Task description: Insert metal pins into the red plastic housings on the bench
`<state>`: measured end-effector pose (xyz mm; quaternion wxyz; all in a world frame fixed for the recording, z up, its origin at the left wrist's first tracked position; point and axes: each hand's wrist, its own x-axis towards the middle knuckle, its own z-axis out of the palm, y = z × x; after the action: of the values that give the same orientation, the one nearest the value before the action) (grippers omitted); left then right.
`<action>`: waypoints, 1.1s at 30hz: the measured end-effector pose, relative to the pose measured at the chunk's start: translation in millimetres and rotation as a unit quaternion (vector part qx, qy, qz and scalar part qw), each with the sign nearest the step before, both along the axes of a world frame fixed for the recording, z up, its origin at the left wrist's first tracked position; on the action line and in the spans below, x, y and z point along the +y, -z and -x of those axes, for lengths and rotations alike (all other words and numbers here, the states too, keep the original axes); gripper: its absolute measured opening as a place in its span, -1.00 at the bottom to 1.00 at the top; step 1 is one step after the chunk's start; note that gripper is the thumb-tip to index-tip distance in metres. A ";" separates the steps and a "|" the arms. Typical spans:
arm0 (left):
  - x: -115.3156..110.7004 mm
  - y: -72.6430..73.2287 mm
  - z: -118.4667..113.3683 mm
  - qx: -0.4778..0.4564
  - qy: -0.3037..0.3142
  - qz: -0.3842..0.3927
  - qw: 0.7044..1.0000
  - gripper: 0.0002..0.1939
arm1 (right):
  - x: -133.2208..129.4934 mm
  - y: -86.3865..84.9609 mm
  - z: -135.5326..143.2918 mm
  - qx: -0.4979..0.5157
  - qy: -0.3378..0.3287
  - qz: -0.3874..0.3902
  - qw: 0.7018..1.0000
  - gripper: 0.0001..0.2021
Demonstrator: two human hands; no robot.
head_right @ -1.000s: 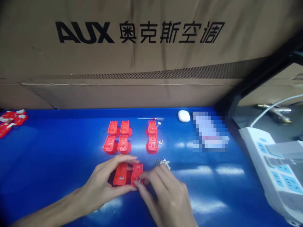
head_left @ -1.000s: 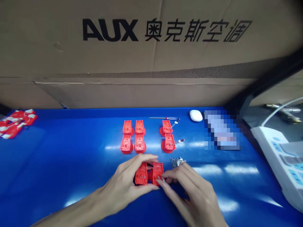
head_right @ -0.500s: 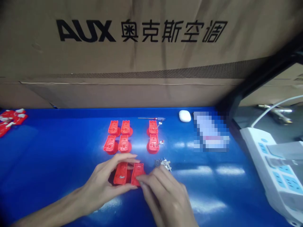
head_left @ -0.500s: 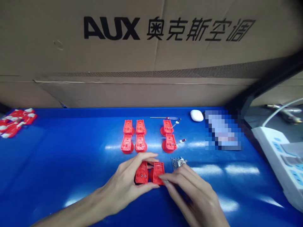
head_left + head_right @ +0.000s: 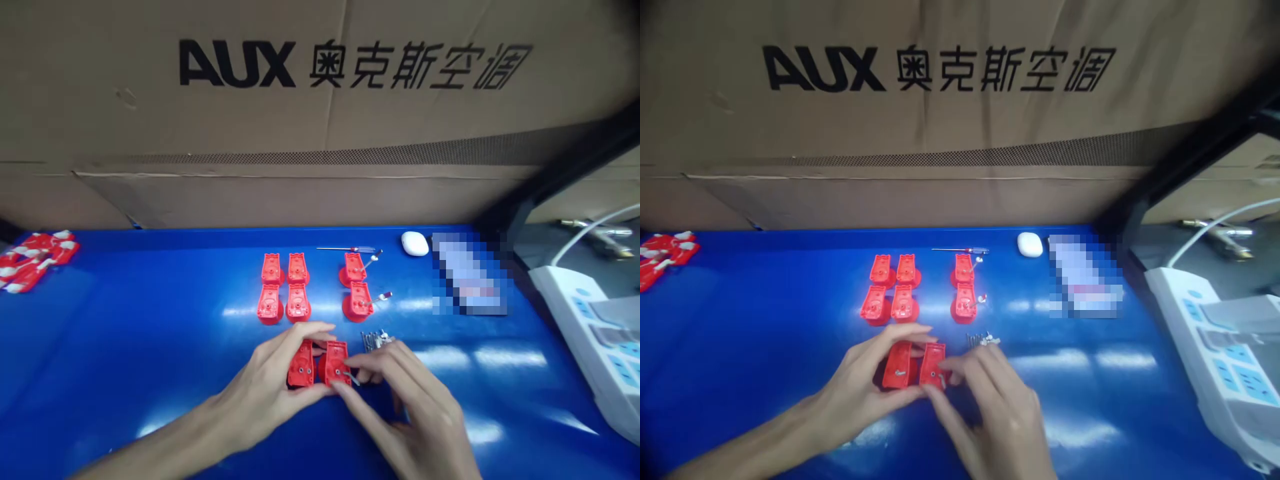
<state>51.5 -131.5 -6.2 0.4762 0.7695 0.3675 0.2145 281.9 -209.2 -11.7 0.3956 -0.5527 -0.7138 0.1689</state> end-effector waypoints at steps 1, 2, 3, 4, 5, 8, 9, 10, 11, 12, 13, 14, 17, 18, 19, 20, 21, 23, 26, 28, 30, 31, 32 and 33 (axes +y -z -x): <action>0.0 -0.1 -0.1 0.001 -0.001 -0.001 1.000 -0.31 | -0.4 0.0 0.2 -0.004 0.012 -0.006 1.000 -0.91; 0.0 -0.3 -0.3 0.002 -0.002 -0.002 1.000 -0.31 | -0.8 -0.3 0.2 -0.005 0.020 -0.010 1.000 -0.93; 0.0 -0.6 -0.5 0.003 -0.003 -0.002 1.000 -0.30 | -1.2 -0.8 -0.1 -0.002 0.021 -0.010 1.000 -0.93; 0.0 -1.0 -0.6 0.003 -0.002 -0.002 1.000 -0.29 | -1.6 -1.6 -0.6 0.005 0.020 -0.008 1.000 -0.91; -0.1 -1.3 -0.6 0.005 0.000 -0.001 1.000 -0.29 | -1.8 -2.5 -1.3 0.013 0.017 -0.004 1.000 -0.91; -0.7 -1.7 -0.4 0.009 0.004 0.002 1.000 -0.30 | -1.8 -4.7 -4.4 0.030 -0.009 0.007 0.999 -0.92; -1.0 -1.5 -0.2 0.009 0.002 0.002 1.000 -0.30 | -1.6 -5.2 -5.6 0.031 -0.019 0.013 0.999 -0.92; -1.3 -1.1 -0.2 0.009 0.000 0.002 1.000 -0.30 | -1.3 -5.8 -6.7 0.031 -0.026 0.018 0.999 -0.91; -1.4 -0.7 -0.1 0.008 -0.002 0.001 1.000 -0.30 | -0.9 -6.4 -7.8 0.029 -0.032 0.023 0.999 -0.89; -1.4 -0.3 -0.1 0.006 -0.003 -0.001 1.000 -0.30 | -0.5 -7.2 -8.8 0.028 -0.036 0.025 0.999 -0.88; -1.3 -0.2 0.0 0.007 -0.003 -0.003 1.000 -0.29 | -0.2 -8.1 -9.6 0.028 -0.040 0.029 0.998 -0.86; -1.1 -0.2 0.0 0.008 0.000 -0.003 1.000 -0.29 | 0.2 -9.3 -10.2 0.030 -0.046 0.031 0.998 -0.84; -0.3 -1.8 -0.1 0.010 0.008 -0.002 1.000 -0.30 | 0.9 -14.7 -9.8 0.054 -0.064 0.044 0.996 -0.81; -0.1 -2.6 -0.2 0.009 0.009 -0.001 1.000 -0.31 | 0.8 -17.0 -8.6 0.066 -0.060 0.048 0.995 -0.82; 0.0 -3.2 -0.2 0.009 0.009 0.000 1.000 -0.32 | 0.5 -19.3 -6.6 0.077 -0.050 0.051 0.994 -0.84; 0.1 -3.7 -0.2 0.009 0.010 0.000 1.000 -0.32 | 0.1 -21.6 -3.9 0.089 -0.036 0.051 0.994 -0.85; 0.2 -3.9 -0.2 0.008 0.010 -0.001 1.000 -0.33 | -0.4 -23.4 -0.4 0.101 -0.023 0.052 0.993 -0.86; 0.5 -3.7 0.2 0.008 0.013 -0.003 1.000 -0.34 | -1.1 -25.1 8.5 0.123 -0.016 0.048 0.991 -0.85; 1.7 -2.6 1.2 0.005 0.017 -0.004 1.000 -0.35 | -0.5 -21.2 23.2 0.094 -0.022 0.009 0.995 -0.74; 2.5 -2.1 1.9 0.002 0.023 -0.005 1.000 -0.35 | 1.3 -16.3 31.3 0.020 -0.020 -0.038 0.999 -0.66; 3.0 -1.7 2.4 -0.003 0.028 -0.003 1.000 -0.34 | 3.4 -12.5 37.2 -0.039 -0.022 -0.054 0.998 -0.72; 3.0 -1.5 2.6 -0.004 0.030 0.001 1.000 -0.34 | 4.4 -11.4 39.6 -0.051 -0.023 -0.046 0.997 -0.79; 2.8 -1.1 2.8 -0.003 0.031 0.005 0.999 -0.35 | 5.1 -11.1 41.8 -0.054 -0.020 -0.033 0.998 -0.87; 2.5 -0.7 2.9 -0.005 0.030 0.007 1.000 -0.35 | 5.8 -11.2 44.0 -0.052 -0.011 -0.021 0.998 -0.92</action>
<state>48.6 -129.0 -5.5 0.4898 0.7756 0.3439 0.2010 237.9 -203.4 -0.5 0.3672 -0.5447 -0.7429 0.1290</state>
